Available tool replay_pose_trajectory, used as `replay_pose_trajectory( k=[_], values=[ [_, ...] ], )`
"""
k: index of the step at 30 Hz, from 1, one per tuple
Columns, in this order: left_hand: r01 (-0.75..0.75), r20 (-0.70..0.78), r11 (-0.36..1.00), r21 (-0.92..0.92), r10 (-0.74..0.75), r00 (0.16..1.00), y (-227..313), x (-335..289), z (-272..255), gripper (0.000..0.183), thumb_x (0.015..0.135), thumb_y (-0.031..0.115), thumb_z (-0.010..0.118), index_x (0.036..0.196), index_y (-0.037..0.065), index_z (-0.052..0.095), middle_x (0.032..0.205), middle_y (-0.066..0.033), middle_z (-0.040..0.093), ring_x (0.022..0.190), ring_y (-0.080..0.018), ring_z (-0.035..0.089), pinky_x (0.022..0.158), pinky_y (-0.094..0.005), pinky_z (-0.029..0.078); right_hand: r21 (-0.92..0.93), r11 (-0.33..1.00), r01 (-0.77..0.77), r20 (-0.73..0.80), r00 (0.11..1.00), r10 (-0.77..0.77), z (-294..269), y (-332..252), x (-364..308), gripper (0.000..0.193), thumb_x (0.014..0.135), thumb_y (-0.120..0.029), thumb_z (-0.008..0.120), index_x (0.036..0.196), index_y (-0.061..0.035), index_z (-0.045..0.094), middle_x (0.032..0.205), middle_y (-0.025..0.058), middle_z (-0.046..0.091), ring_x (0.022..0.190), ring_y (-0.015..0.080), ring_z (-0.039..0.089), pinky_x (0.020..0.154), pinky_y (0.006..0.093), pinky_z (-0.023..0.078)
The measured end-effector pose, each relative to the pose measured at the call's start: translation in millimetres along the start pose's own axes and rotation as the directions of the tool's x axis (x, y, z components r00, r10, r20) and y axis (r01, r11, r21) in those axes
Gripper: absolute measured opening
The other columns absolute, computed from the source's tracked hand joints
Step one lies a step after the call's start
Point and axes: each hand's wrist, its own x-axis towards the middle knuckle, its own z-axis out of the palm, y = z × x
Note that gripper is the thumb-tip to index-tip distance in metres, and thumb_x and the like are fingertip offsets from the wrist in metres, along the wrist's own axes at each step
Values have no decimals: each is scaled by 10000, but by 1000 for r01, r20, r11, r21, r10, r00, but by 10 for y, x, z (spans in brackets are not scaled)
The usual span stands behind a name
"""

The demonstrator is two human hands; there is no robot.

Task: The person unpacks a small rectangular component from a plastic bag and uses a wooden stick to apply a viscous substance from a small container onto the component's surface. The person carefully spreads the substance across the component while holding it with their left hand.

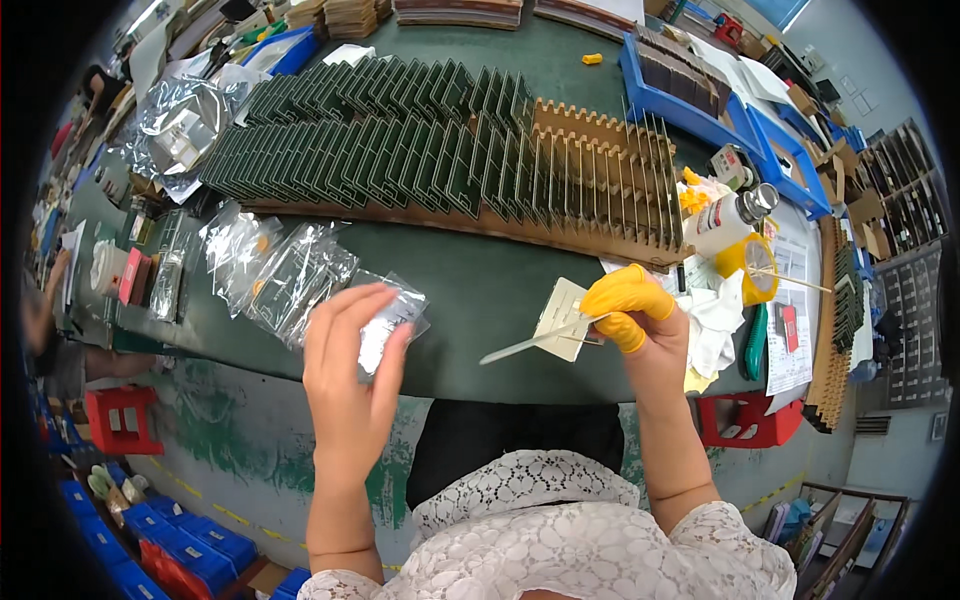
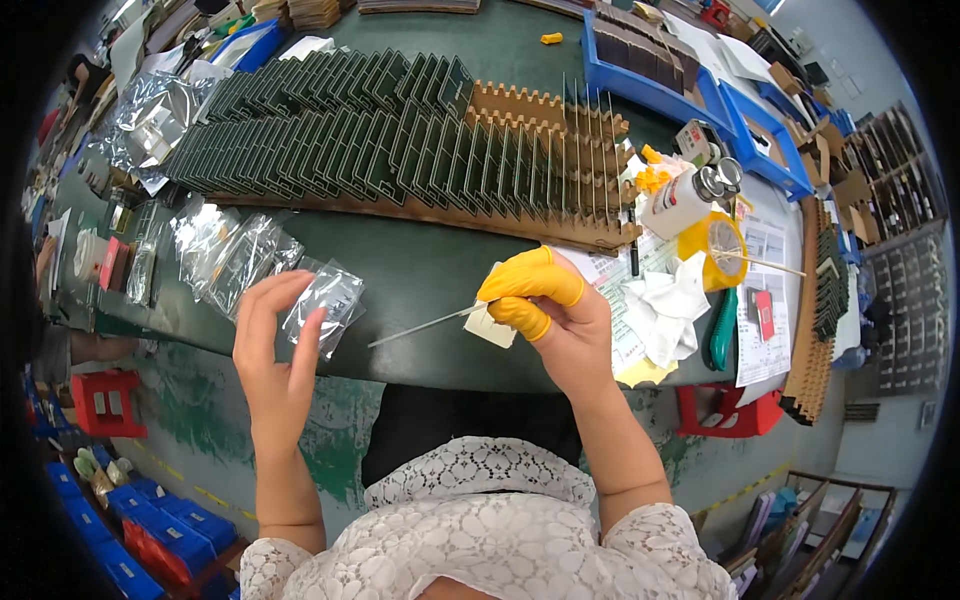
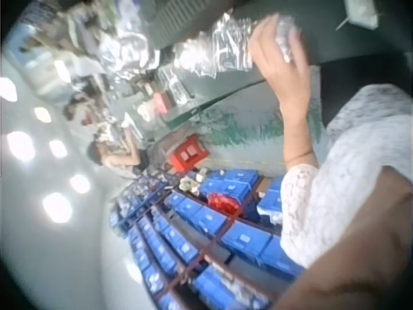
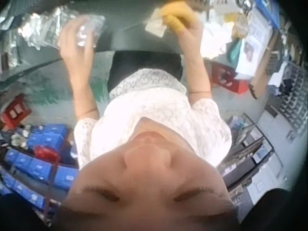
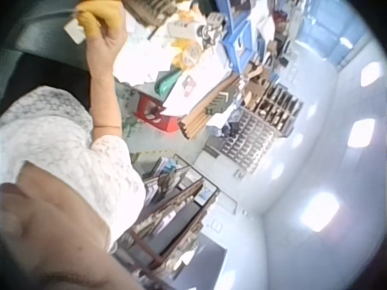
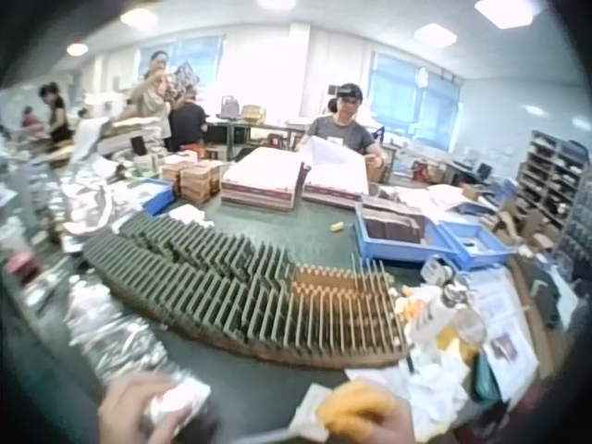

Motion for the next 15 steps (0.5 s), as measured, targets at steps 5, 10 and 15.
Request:
replay_pose_trajectory(
  k=[5, 10, 15],
  values=[
    [696, 722, 356, -624, -79, 688, 114, 62, 18, 569, 995, 388, 530, 1327, -68, 463, 1223, -204, 611, 1065, -257, 641, 915, -357, 504, 54, 998, -45, 43, 998, 42, 4, 25, -39, 151, 864, -33, 699, 1006, 9, 670, 1005, 102, 636, 888, 179, 600, 750, 285, 491],
    [913, 919, 128, -386, 133, 370, 257, 9, 183, 608, 870, -26, 683, 1404, -15, 392, 1180, -143, 603, 1056, -215, 631, 922, -325, 509, -270, 961, 52, 263, 964, 22, -43, -115, -11, 167, 839, -78, 719, 995, -24, 696, 957, 70, 653, 867, 188, 597, 743, 298, 477],
    [920, 924, 151, -361, 194, 330, 341, -261, 453, 799, 806, -15, 749, 1461, 2, 293, 1013, -92, 590, 968, -251, 677, 834, -340, 542, -397, 897, -193, 127, 957, 262, -136, -347, -277, 328, 869, -113, 727, 1179, -54, 639, 1024, 63, 604, 903, 162, 616, 802, 279, 503]
  ],
)
